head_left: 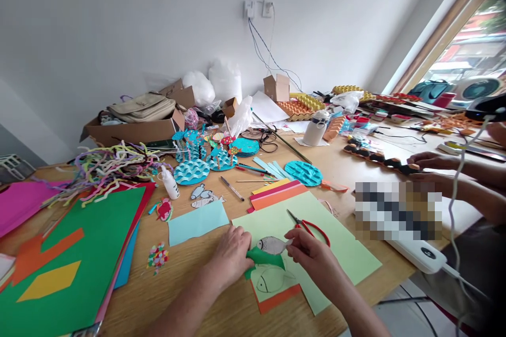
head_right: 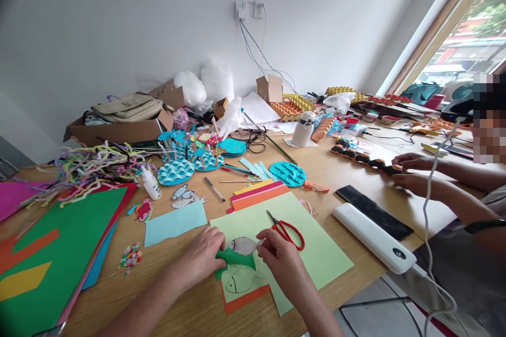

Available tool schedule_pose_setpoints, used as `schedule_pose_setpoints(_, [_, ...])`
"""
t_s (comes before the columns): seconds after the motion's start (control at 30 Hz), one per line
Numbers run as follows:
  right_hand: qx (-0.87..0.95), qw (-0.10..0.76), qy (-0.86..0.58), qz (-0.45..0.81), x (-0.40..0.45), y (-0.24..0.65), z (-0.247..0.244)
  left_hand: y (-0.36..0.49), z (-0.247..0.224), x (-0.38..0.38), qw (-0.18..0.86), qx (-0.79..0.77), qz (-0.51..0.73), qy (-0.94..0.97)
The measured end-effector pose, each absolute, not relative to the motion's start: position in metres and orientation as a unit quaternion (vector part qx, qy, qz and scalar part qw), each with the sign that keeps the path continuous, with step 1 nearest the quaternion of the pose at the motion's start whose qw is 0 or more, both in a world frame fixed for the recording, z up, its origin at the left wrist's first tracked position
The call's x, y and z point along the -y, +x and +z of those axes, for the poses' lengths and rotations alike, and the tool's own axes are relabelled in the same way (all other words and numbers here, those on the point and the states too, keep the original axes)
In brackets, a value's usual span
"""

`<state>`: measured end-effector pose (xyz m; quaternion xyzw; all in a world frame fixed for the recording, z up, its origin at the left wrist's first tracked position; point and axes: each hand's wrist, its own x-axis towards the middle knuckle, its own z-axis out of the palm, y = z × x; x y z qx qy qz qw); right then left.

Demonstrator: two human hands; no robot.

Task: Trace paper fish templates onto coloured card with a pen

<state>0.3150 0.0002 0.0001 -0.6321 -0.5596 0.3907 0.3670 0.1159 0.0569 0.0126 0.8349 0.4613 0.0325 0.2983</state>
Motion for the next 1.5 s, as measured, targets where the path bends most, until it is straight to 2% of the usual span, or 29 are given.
schedule_pose_setpoints(0.23, [0.488,0.444,-0.560,0.501,-0.006,0.310,0.010,0.093,0.007,-0.053,0.412,-0.478,0.110,0.768])
schedule_pose_setpoints(0.53, [0.474,0.427,-0.525,0.563,-0.019,0.274,0.013,0.052,-0.008,-0.050,0.589,-0.485,0.258,0.593])
schedule_pose_setpoints(0.67, [0.486,0.409,-0.515,0.575,-0.026,0.251,0.007,0.045,-0.012,-0.044,0.612,-0.477,0.294,0.558])
schedule_pose_setpoints(0.83, [0.519,0.384,-0.520,0.560,-0.032,0.231,-0.001,0.038,-0.003,-0.035,0.601,-0.478,0.342,0.542])
schedule_pose_setpoints(1.1, [0.595,0.361,-0.559,0.452,-0.035,0.218,0.004,0.030,-0.001,-0.031,0.579,-0.463,0.378,0.554])
schedule_pose_setpoints(1.27, [0.626,0.343,-0.555,0.427,-0.033,0.209,0.014,0.034,0.005,-0.030,0.515,-0.509,0.364,0.586])
schedule_pose_setpoints(1.4, [0.631,0.349,-0.554,0.416,-0.034,0.207,0.013,0.033,0.007,-0.031,0.473,-0.532,0.358,0.604])
schedule_pose_setpoints(1.5, [0.606,0.393,-0.580,0.378,-0.035,0.210,0.011,0.027,0.001,-0.032,0.450,-0.536,0.377,0.608])
